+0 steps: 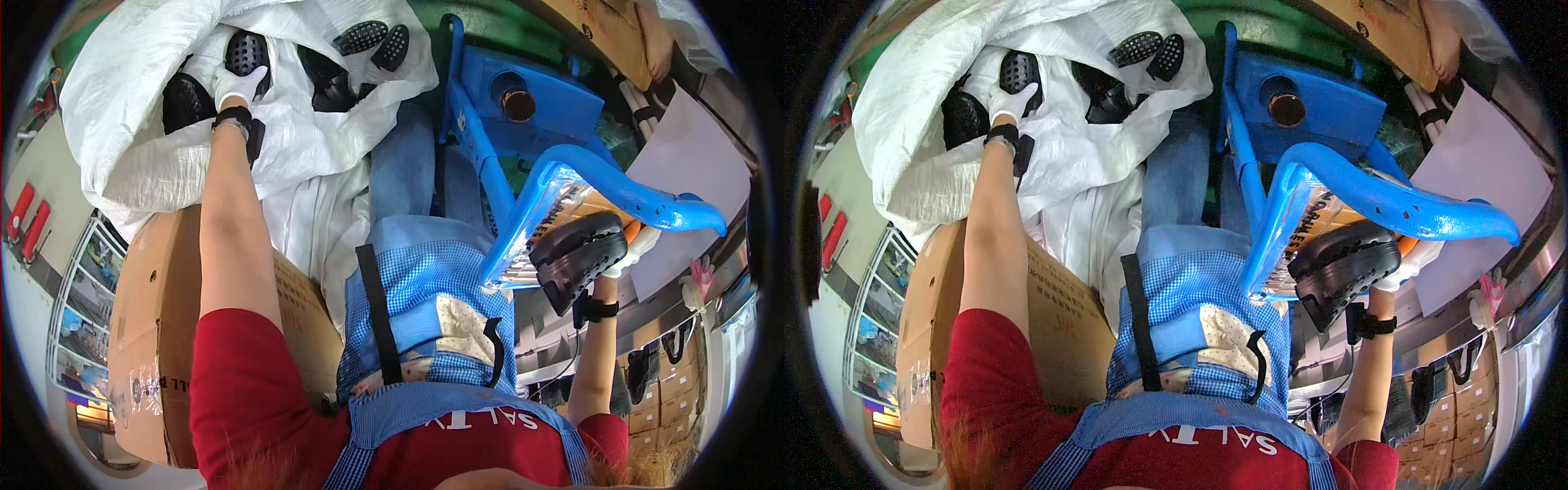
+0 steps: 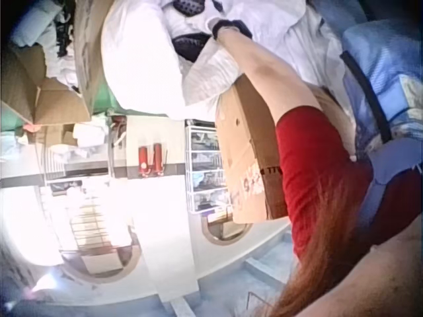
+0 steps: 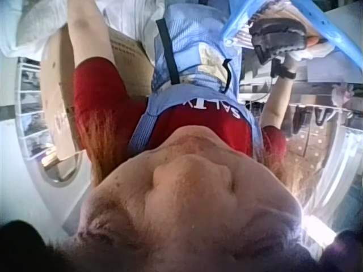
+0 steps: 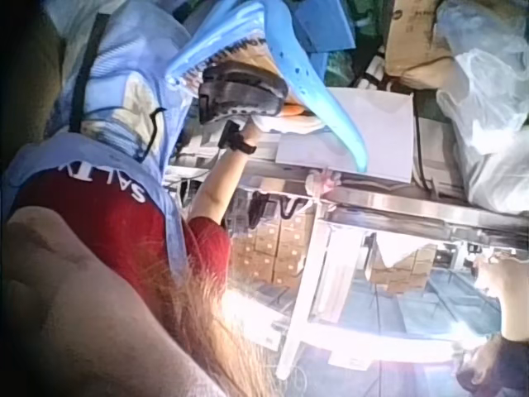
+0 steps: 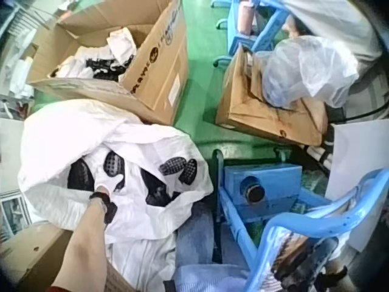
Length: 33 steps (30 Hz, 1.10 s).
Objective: Inspecting and sorting various shoe components including outsoles and insoles on a manufacturing line.
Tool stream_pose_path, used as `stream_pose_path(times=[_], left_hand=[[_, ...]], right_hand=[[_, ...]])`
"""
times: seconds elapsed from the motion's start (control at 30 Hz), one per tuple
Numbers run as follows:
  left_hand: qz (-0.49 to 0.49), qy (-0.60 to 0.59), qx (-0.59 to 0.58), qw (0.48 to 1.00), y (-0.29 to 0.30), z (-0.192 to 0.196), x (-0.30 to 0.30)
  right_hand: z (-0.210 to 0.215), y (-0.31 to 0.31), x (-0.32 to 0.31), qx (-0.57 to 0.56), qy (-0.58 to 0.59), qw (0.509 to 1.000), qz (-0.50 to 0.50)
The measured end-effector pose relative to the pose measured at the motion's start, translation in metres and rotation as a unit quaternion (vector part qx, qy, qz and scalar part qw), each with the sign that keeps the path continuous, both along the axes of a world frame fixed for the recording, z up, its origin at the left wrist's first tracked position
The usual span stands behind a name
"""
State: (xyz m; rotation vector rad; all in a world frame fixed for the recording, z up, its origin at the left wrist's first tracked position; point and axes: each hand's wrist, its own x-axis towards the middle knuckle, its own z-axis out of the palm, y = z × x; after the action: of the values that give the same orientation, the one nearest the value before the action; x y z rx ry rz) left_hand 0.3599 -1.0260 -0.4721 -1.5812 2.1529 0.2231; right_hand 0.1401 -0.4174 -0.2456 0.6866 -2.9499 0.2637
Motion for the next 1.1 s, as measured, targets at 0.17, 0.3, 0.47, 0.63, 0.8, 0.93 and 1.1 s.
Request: stream_pose_path(times=[0.17, 0.3, 0.47, 0.63, 0.8, 0.93, 1.1], left_hand=[[0.060, 0.088, 0.072, 0.992, -0.011, 0.032, 0.010], [0.321, 0.369, 0.274, 0.828, -0.003, 0.078, 0.015], [0.355, 0.448, 0.351, 0.742, 0.030, 0.127, -0.011], [0.227, 0.503, 0.432, 0.713, 0.126, 0.197, -0.061], [0.137, 0.452, 0.597, 0.648, 0.238, 0.323, -0.087], [-0.071, 0.415, 0.506, 0.753, 0.335, 0.368, -0.101], [-0.267, 0.266, 0.350, 0.858, 0.418, 0.371, -0.117]], right_hand=[[0.002, -0.003, -0.001, -0.005, 0.006, 1.000, 0.001], [0.001, -0.004, -0.005, -0.011, 0.016, 1.000, 0.006], [-0.005, 0.006, -0.018, -0.022, 0.019, 1.000, 0.008], [-0.014, 0.023, -0.022, -0.033, 0.021, 0.999, 0.017], [-0.011, 0.016, -0.013, 0.000, 0.009, 0.999, -0.041], [0.019, 0.007, -0.010, -0.082, -0.081, 0.992, -0.047], [0.097, 0.005, 0.038, -0.437, -0.340, 0.817, -0.164]])
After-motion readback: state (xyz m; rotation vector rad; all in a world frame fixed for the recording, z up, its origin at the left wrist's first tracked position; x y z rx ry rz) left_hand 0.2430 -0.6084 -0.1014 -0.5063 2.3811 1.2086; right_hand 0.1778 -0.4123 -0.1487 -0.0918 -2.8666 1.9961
